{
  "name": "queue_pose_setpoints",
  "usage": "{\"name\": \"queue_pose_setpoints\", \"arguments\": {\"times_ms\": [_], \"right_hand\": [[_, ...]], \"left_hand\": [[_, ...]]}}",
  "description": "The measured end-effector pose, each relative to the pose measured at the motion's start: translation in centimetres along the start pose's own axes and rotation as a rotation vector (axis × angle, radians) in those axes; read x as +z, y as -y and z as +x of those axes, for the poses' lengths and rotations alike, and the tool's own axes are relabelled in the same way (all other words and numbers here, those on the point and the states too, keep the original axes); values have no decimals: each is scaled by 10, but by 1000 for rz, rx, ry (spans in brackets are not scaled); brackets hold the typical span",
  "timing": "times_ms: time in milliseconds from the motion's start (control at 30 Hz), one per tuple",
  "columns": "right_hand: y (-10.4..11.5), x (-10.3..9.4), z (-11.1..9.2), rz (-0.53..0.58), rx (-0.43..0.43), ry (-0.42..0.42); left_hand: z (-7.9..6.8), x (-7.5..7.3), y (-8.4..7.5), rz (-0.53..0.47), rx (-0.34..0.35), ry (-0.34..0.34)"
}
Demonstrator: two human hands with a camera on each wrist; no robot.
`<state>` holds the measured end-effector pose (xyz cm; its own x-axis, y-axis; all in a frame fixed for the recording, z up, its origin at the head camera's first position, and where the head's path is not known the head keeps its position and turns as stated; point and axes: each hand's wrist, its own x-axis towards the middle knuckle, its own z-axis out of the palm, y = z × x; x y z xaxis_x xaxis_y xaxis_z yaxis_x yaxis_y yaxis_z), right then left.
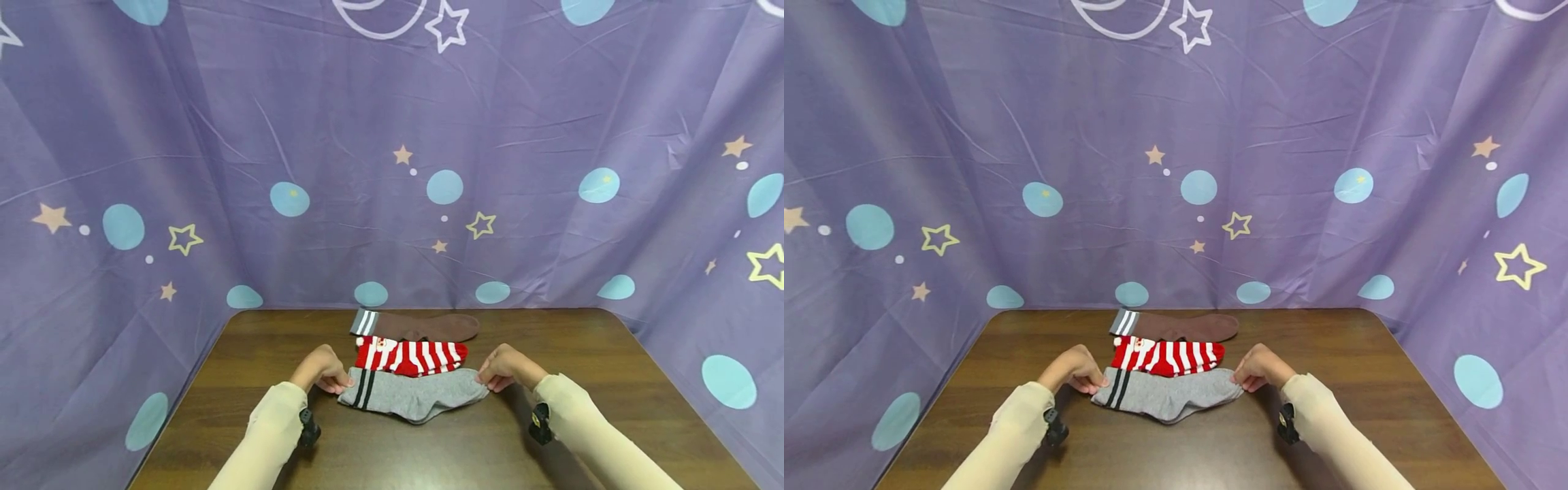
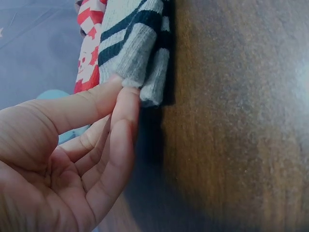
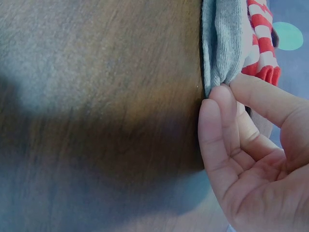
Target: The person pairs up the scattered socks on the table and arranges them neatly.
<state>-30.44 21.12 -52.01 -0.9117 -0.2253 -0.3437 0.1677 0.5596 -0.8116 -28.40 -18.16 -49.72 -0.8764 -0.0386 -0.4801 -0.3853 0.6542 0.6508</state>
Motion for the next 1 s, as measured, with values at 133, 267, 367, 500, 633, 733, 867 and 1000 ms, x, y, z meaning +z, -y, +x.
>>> {"name": "queue_pose_setpoints", "arguments": {"times_ms": [133,267,367,500,633,733,867,1000], "right_hand": [[2,-1,0,-13,6,-2],[3,0,0,-25,20,-1],[3,0,-1,-19,24,10],[4,-1,-1,-16,8,20],[3,-2,-3,-28,-1,17],[3,-3,-3,-24,1,16],[2,-3,-3,-17,8,22],[1,-1,-2,2,9,19]], "left_hand": [[-1,1,-1,6,-2,-13],[0,2,-1,13,2,-28],[0,3,-1,35,4,-36],[0,3,-3,48,5,-28],[0,4,-3,36,11,-17],[0,4,-4,34,14,-9],[0,4,-3,45,6,-3],[0,3,-2,53,7,-7]]}}
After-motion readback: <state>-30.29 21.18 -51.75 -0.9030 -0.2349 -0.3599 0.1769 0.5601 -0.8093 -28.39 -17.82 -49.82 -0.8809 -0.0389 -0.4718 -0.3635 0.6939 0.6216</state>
